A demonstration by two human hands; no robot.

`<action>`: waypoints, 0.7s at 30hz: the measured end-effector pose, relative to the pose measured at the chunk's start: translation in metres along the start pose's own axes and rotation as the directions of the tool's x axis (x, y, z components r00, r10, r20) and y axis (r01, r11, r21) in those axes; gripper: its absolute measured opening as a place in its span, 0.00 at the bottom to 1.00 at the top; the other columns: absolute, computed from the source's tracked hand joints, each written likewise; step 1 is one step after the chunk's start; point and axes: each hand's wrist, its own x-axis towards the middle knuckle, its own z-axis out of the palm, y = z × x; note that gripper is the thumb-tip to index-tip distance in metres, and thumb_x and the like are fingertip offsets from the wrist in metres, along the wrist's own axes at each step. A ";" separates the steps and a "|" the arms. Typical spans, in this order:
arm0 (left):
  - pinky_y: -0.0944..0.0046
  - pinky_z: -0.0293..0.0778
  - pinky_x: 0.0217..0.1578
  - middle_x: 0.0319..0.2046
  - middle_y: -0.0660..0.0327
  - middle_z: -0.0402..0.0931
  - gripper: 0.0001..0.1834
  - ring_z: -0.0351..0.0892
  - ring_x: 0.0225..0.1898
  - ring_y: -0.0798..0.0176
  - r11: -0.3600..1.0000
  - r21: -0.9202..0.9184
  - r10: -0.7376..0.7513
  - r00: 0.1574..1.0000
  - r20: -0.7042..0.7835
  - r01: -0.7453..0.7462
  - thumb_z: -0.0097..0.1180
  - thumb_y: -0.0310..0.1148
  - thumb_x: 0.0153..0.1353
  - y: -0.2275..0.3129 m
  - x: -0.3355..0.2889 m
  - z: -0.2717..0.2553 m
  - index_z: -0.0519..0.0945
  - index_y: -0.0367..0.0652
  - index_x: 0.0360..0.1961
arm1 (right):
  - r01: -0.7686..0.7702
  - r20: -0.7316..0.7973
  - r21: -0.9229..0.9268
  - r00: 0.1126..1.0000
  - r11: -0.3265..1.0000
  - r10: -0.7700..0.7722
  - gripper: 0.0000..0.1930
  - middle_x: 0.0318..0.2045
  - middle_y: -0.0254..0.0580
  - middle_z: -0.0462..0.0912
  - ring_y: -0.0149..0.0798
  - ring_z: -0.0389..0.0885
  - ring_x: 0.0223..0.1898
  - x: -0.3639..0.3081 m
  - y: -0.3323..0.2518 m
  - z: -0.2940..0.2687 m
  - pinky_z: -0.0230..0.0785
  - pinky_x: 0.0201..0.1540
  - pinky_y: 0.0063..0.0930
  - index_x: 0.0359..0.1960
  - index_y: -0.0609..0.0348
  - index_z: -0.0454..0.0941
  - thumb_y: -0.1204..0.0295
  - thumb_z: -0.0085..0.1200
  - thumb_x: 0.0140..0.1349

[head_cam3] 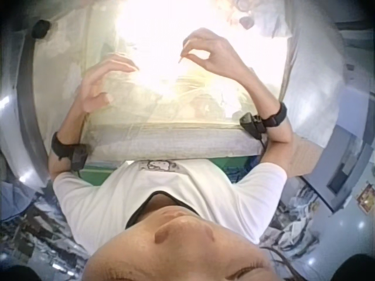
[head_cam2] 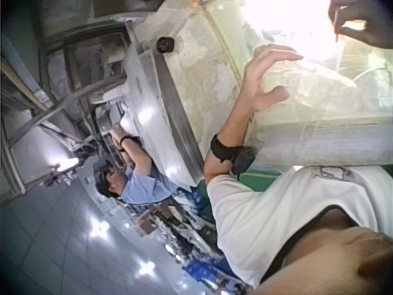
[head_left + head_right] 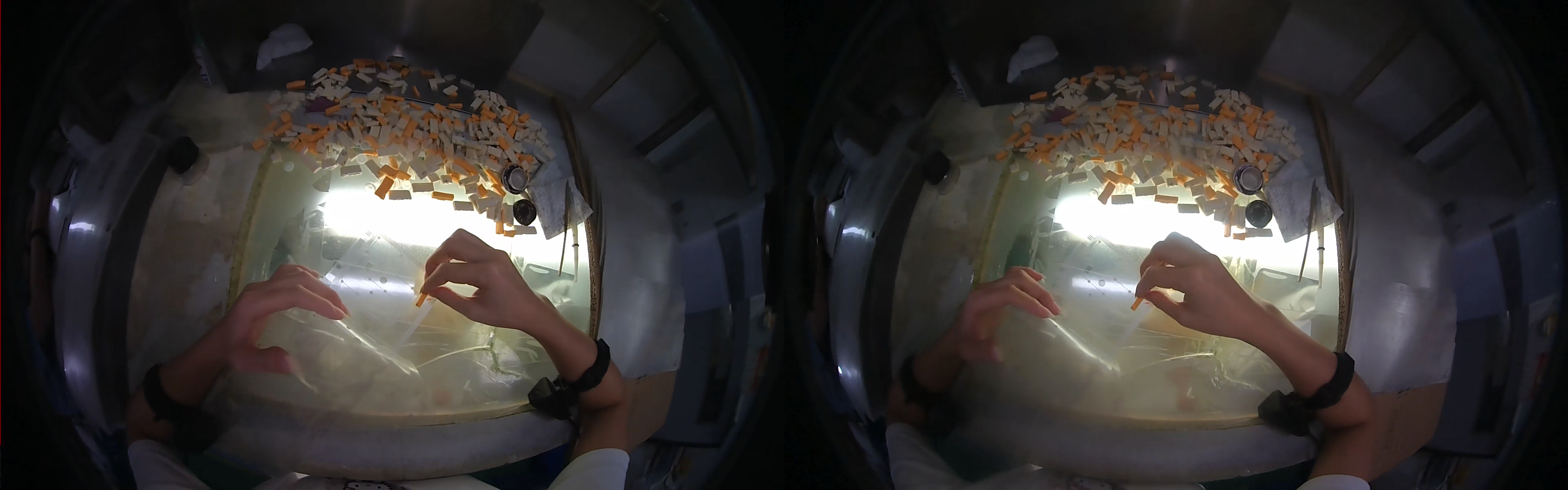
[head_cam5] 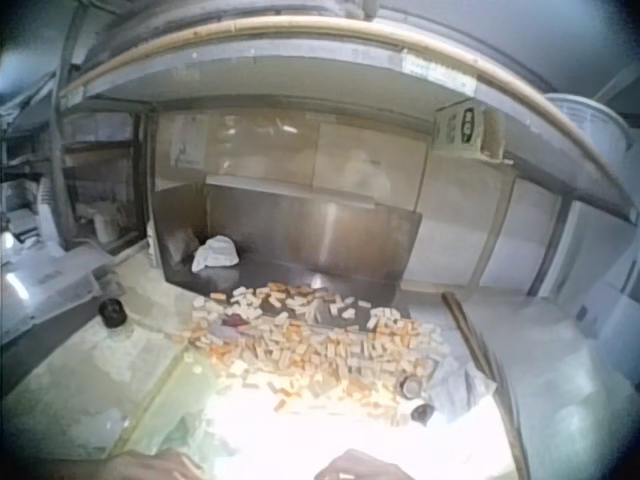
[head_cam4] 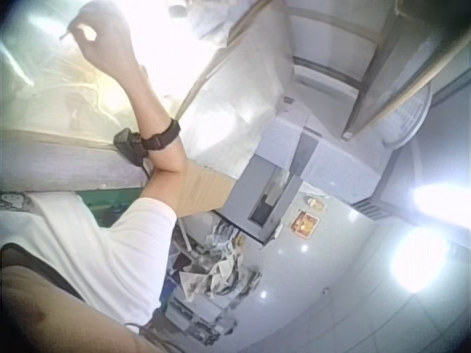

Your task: The person is inspecting and marking specific points on transparent flexible circuit sheets using a light table and a red marker.

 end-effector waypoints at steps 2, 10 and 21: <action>0.62 0.54 0.45 0.37 0.55 0.71 0.29 0.69 0.42 0.59 1.000 -0.018 0.012 1.000 -0.007 -0.013 0.51 0.52 0.44 0.000 0.000 0.000 0.72 0.36 0.38 | 0.028 -0.009 0.002 1.000 1.000 -0.028 0.05 0.27 0.33 0.72 0.34 0.70 0.32 -0.001 0.001 0.000 0.65 0.33 0.26 0.22 0.55 0.75 0.79 0.55 0.41; 0.61 0.54 0.46 0.37 0.55 0.71 0.29 0.69 0.41 0.59 1.000 -0.014 0.024 1.000 -0.009 -0.024 0.51 0.52 0.43 -0.001 0.000 0.000 0.72 0.37 0.37 | 0.014 -0.005 -0.008 1.000 1.000 -0.015 0.06 0.28 0.33 0.71 0.34 0.70 0.32 -0.002 0.001 0.000 0.66 0.33 0.25 0.22 0.55 0.75 0.79 0.55 0.41; 0.61 0.54 0.46 0.37 0.55 0.71 0.29 0.69 0.42 0.59 1.000 -0.005 0.014 1.000 0.007 -0.014 0.51 0.52 0.44 -0.001 0.000 -0.001 0.72 0.37 0.38 | -0.045 0.012 -0.002 0.999 0.999 0.045 0.08 0.27 0.31 0.74 0.32 0.71 0.32 -0.001 0.002 -0.003 0.66 0.34 0.23 0.25 0.54 0.77 0.79 0.56 0.40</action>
